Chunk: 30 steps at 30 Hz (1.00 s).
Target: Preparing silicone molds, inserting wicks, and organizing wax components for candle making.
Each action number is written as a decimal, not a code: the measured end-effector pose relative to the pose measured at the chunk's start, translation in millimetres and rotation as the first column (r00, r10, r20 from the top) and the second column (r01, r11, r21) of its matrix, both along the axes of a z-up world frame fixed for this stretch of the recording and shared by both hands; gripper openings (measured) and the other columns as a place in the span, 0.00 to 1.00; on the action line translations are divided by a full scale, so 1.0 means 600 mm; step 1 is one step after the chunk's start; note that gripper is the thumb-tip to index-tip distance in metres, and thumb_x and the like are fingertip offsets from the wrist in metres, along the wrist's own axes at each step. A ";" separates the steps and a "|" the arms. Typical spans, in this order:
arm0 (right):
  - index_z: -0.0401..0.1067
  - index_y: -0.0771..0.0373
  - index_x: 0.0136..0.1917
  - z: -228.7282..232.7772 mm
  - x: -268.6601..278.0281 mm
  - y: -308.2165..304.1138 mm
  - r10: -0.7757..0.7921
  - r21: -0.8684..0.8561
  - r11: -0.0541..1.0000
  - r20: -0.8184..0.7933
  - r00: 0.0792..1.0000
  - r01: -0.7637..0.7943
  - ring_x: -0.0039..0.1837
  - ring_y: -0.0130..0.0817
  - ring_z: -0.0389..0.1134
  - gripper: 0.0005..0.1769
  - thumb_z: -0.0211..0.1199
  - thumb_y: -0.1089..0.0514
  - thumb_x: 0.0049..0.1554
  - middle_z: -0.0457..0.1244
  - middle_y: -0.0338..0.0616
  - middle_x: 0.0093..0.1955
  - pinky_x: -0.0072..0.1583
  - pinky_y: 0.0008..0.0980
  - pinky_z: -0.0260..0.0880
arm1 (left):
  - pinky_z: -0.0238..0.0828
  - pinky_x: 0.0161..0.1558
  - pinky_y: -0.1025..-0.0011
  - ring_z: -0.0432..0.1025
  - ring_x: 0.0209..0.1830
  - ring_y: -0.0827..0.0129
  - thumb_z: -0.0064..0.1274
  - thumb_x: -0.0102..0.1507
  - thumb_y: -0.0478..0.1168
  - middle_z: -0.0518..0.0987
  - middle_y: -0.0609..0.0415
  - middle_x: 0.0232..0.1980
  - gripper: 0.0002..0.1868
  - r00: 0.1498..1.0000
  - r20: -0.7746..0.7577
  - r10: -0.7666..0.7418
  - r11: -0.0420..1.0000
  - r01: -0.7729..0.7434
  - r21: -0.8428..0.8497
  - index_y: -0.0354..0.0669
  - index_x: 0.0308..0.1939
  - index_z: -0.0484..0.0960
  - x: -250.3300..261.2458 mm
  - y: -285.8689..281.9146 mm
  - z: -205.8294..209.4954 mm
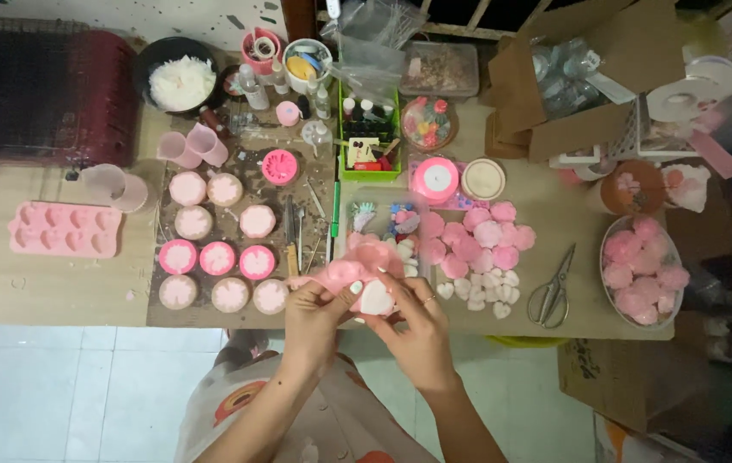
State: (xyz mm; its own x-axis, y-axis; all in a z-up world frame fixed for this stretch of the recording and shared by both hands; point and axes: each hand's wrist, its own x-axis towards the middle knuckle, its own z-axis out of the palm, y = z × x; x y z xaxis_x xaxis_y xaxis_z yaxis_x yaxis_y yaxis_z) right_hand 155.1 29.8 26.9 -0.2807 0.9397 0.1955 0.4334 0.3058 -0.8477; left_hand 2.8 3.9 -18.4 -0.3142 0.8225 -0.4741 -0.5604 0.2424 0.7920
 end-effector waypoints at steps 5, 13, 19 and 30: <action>0.71 0.59 0.69 0.014 -0.004 -0.003 0.023 -0.036 0.999 -0.055 0.998 -0.025 0.51 0.30 0.71 0.37 0.76 0.68 0.46 0.63 0.43 0.57 0.48 0.27 0.77 | 0.75 0.36 0.76 0.78 0.35 0.77 0.60 0.60 0.28 0.86 0.54 0.39 0.08 0.998 -0.050 -0.049 0.993 0.054 0.100 0.35 0.43 0.87 0.000 0.005 0.010; 0.69 0.63 0.68 0.003 0.004 -0.014 0.015 -0.051 0.998 -0.157 0.987 -0.023 0.55 0.31 0.74 0.34 0.72 0.70 0.49 0.64 0.45 0.59 0.53 0.29 0.80 | 0.69 0.33 0.78 0.74 0.33 0.80 0.62 0.61 0.27 0.85 0.57 0.37 0.08 0.977 -0.199 -0.076 0.991 0.097 0.097 0.35 0.44 0.88 0.004 -0.004 -0.005; 0.66 0.65 0.71 -0.044 0.040 -0.015 0.018 -0.197 0.978 -0.237 0.971 -0.066 0.55 0.29 0.75 0.33 0.69 0.72 0.52 0.69 0.45 0.57 0.54 0.29 0.81 | 0.64 0.33 0.79 0.69 0.33 0.82 0.64 0.62 0.28 0.80 0.61 0.36 0.05 0.978 -0.203 -0.056 0.989 0.082 0.121 0.33 0.41 0.85 0.000 -0.014 -0.042; 0.66 0.67 0.71 -0.064 0.081 -0.027 0.020 -0.249 0.961 -0.355 0.935 -0.116 0.59 0.31 0.74 0.35 0.69 0.75 0.50 0.70 0.46 0.61 0.60 0.32 0.77 | 0.50 0.19 0.75 0.58 0.19 0.81 0.67 0.60 0.32 0.70 0.64 0.22 0.14 0.945 -0.293 -0.146 0.988 0.122 -0.098 0.36 0.27 0.76 -0.001 -0.011 -0.020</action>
State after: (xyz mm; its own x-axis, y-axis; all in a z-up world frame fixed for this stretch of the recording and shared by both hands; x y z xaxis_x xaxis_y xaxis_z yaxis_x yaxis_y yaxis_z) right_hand 203.8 13.4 -11.7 -0.3053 0.9513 0.0414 0.0850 0.0705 -0.9939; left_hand 2.0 -2.5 -30.5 -0.3407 0.8313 -0.4391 -0.2593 0.3658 0.8939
